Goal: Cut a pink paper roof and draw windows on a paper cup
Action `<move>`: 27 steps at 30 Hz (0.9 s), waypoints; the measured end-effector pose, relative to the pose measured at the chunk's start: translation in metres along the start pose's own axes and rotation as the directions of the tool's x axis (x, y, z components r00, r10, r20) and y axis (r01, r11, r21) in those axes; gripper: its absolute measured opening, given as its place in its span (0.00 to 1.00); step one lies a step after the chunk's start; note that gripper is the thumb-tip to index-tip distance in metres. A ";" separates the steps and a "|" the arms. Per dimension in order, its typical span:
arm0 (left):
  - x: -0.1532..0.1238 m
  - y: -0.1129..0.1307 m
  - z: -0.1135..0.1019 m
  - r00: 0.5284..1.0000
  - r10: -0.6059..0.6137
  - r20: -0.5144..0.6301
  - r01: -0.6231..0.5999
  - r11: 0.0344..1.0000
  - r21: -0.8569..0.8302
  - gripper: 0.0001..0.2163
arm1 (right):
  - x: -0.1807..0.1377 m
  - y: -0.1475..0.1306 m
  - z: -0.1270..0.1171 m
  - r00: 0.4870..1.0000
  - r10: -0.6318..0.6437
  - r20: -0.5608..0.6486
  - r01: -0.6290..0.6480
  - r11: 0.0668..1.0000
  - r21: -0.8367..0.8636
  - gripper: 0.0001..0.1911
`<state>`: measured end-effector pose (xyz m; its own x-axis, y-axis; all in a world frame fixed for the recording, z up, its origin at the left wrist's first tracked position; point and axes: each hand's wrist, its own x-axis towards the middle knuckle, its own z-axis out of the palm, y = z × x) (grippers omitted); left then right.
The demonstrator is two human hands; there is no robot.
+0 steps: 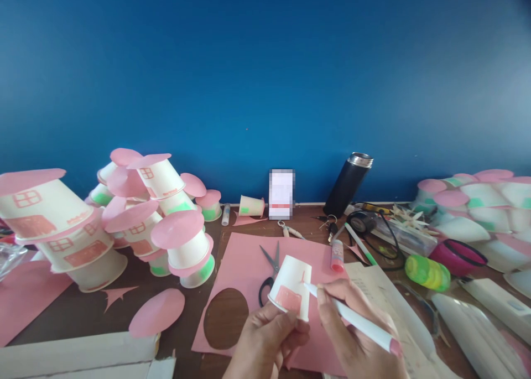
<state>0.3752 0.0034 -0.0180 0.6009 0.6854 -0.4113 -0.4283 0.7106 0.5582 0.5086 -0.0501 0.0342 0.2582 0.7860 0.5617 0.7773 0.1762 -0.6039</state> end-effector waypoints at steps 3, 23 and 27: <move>-0.001 0.001 0.001 1.000 0.004 -0.004 -0.004 1.000 0.000 0.14 | -0.001 0.000 0.000 1.000 0.004 0.008 -0.003 1.000 -0.005 0.07; 0.001 0.000 0.001 1.000 0.001 -0.025 -0.001 1.000 -0.013 0.13 | -0.001 -0.001 0.000 1.000 -0.003 0.008 0.003 1.000 -0.002 0.08; -0.001 0.003 0.003 0.999 -0.020 -0.044 0.017 0.998 -0.055 0.14 | -0.002 -0.005 0.000 1.000 -0.004 -0.025 0.004 1.000 0.015 0.06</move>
<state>0.3755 0.0048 -0.0138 0.5791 0.6775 -0.4535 -0.4545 0.7301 0.5104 0.5046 -0.0526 0.0362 0.2694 0.7706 0.5776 0.7699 0.1879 -0.6098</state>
